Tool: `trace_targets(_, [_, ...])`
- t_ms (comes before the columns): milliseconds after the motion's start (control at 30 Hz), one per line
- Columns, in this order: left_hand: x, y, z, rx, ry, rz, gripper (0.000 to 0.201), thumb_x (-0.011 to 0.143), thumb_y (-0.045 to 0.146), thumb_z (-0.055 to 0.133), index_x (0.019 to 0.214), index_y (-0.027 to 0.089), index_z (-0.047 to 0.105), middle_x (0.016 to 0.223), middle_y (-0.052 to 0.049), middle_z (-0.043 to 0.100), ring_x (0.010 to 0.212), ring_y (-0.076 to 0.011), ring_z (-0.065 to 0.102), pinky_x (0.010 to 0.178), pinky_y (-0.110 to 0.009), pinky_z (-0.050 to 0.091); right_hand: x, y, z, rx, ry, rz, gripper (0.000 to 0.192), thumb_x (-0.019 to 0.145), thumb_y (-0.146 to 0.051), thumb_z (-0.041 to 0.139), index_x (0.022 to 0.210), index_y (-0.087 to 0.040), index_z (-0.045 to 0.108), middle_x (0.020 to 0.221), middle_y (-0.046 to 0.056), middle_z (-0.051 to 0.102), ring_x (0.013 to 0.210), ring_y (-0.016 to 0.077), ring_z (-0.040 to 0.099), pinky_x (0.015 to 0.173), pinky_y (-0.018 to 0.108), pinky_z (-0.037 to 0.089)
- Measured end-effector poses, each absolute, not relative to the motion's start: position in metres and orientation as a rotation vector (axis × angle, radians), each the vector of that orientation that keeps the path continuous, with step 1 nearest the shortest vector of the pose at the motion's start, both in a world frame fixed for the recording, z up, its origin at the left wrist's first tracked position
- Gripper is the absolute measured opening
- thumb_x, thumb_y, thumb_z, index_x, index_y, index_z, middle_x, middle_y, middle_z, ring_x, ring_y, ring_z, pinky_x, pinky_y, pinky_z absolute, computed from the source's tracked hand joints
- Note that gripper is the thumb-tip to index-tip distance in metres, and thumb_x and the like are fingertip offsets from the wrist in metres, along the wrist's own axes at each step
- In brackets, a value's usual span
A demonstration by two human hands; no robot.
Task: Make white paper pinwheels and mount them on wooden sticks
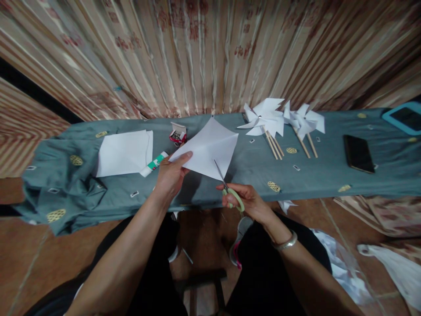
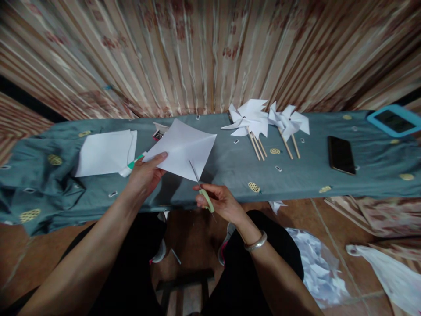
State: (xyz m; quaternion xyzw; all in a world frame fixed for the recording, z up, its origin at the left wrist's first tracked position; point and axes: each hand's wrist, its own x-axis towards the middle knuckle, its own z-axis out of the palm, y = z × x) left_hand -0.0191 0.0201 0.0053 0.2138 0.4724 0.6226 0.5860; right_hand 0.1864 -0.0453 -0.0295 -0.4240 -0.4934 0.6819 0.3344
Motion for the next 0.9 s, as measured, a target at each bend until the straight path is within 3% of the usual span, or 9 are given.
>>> trace_targets(400, [-0.018, 0.021, 0.006, 0.496, 1.111, 1.445, 0.022, 0.061, 0.008, 0.077, 0.082, 0.013, 0.07, 0.084, -0.008, 0.076, 0.092, -0.0248, 0.073, 0.083, -0.036, 0.061, 0.182, -0.045, -0.027, -1.129, -1.086, 1.843, 0.053, 0.059, -0.05, 0.086, 0.097, -0.015, 0.075, 0.061, -0.003, 0.063, 0.053, 0.0076, 0.055, 0.053, 0.024, 0.047])
trace_targets(900, [-0.015, 0.016, -0.003, 0.586, 1.072, 1.385, 0.031, 0.058, 0.016, 0.083, 0.087, 0.011, 0.072, 0.089, -0.01, 0.077, 0.089, -0.0244, 0.073, 0.081, -0.036, 0.06, 0.185, -0.046, -0.029, -1.166, -1.2, 1.78, 0.052, 0.067, -0.054, 0.08, 0.099, -0.015, 0.069, 0.071, 0.001, 0.067, 0.062, 0.0104, 0.057, 0.059, 0.024, 0.048])
